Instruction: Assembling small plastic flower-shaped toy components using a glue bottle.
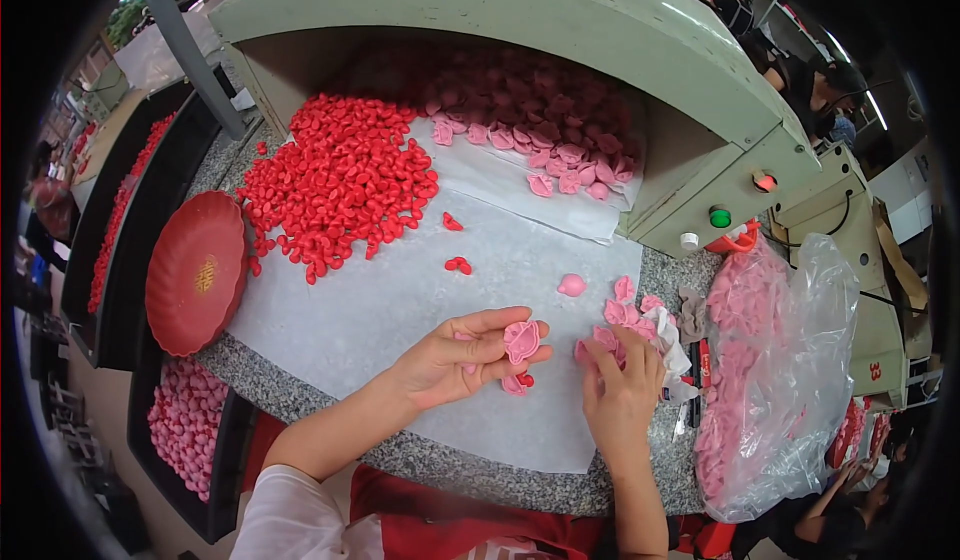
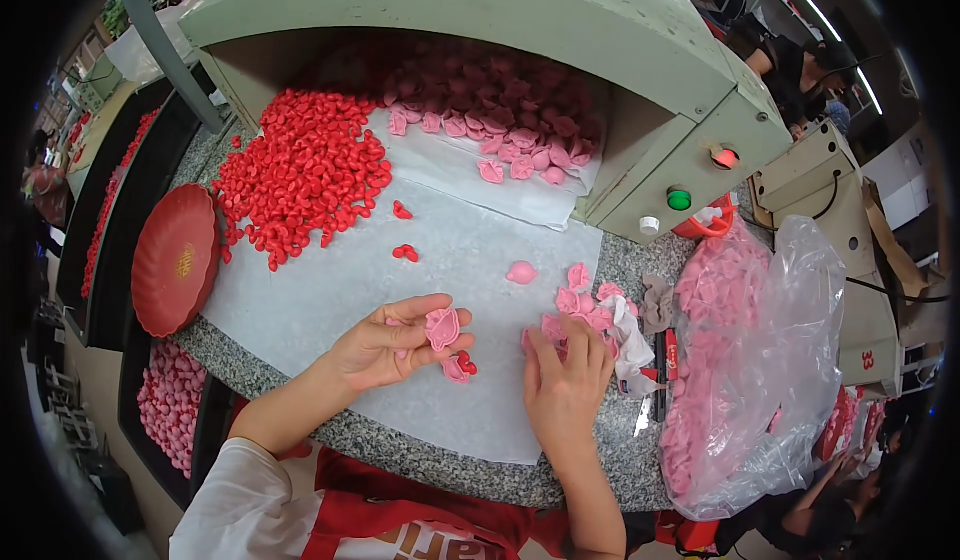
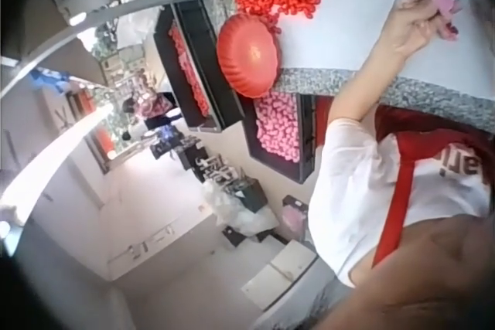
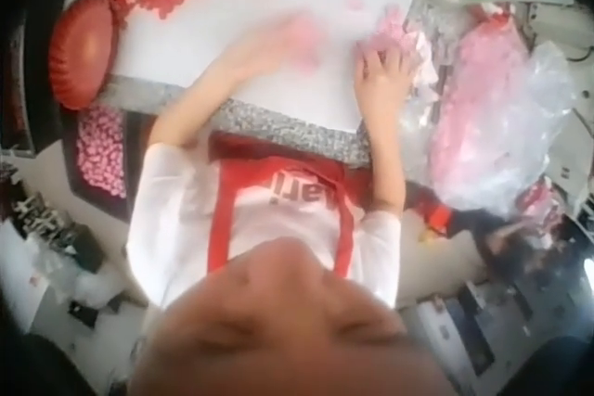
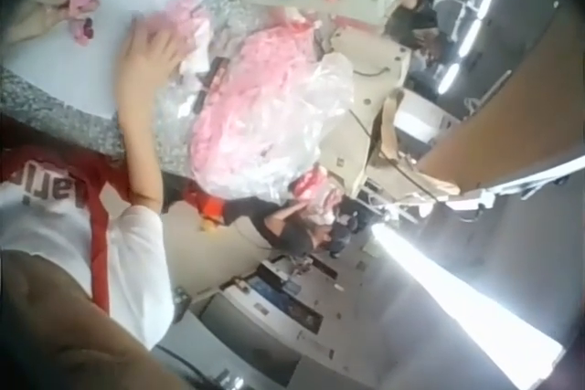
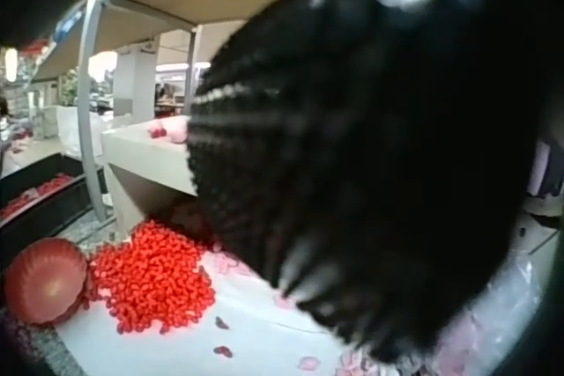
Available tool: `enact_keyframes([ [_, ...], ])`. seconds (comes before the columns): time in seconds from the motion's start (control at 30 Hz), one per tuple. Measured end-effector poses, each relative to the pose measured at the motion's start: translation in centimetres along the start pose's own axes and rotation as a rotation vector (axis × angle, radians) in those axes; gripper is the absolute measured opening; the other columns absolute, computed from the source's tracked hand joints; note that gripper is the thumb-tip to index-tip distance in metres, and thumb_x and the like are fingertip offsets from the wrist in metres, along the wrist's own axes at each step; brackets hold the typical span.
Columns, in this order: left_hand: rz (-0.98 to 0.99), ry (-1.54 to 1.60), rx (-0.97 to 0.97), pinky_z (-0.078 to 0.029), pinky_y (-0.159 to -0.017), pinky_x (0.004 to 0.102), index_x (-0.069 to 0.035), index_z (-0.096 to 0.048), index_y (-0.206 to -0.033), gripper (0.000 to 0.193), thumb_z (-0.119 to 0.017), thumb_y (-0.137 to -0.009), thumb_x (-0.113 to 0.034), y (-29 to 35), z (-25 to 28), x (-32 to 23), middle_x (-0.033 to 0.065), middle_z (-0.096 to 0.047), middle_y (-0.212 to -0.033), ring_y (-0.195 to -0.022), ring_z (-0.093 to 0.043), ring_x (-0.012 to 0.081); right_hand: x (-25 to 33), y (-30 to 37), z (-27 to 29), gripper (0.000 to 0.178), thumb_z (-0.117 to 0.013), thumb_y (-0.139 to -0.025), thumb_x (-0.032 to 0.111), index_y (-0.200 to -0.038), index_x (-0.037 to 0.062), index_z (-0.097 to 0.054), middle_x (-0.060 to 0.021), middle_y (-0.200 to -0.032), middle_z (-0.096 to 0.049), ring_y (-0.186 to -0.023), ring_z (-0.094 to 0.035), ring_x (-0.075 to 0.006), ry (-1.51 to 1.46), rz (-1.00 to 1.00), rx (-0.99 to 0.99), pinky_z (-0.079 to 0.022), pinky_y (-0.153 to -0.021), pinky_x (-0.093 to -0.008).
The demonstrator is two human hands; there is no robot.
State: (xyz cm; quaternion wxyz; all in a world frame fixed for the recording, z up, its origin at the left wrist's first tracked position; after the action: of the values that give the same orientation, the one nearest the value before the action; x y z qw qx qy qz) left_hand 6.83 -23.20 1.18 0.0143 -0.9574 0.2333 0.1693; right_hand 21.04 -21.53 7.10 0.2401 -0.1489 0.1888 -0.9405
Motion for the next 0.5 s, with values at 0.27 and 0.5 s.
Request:
enact_keyframes([
  [0.27, -0.022, -0.023, 0.022, -0.038, -0.095, 0.0389, -0.008, -0.052, -0.115, 0.037, -0.050, -0.080, 0.005, 0.0, 0.2, 0.1, 0.0120, -0.047, -0.122, -0.117, -0.039, 0.0334, -2.1, 1.6, -1.1, 0.033, -0.055, -0.064, -0.004, -0.094, 0.0077, -0.061, -0.0112, -0.105, -0.050, -0.099, -0.046, -0.0304, 0.017, -0.027, 0.016, -0.036, -0.085, -0.0409],
  [0.5, -0.055, -0.054, 0.012, -0.034, -0.098, 0.0396, -0.011, -0.058, -0.108, 0.039, -0.052, -0.075, 0.011, -0.1, 0.5, -0.2, 0.0110, -0.049, -0.121, -0.117, -0.041, 0.0317, -2.5, 1.8, -1.3, 0.032, -0.057, -0.065, -0.002, -0.095, 0.0082, -0.061, -0.0113, -0.106, -0.050, -0.100, -0.045, -0.0305, 0.017, -0.033, -0.012, -0.036, -0.085, -0.0407],
])
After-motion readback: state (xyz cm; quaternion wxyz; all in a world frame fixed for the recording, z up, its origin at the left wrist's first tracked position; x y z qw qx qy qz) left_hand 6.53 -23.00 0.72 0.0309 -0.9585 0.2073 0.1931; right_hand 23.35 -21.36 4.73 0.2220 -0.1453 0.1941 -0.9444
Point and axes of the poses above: each hand's wrist, its own y-axis away from the middle knuckle, its own z-axis out of the back of the hand, x = y × z, the point moved 9 cm from there along -y, towards the middle knuckle
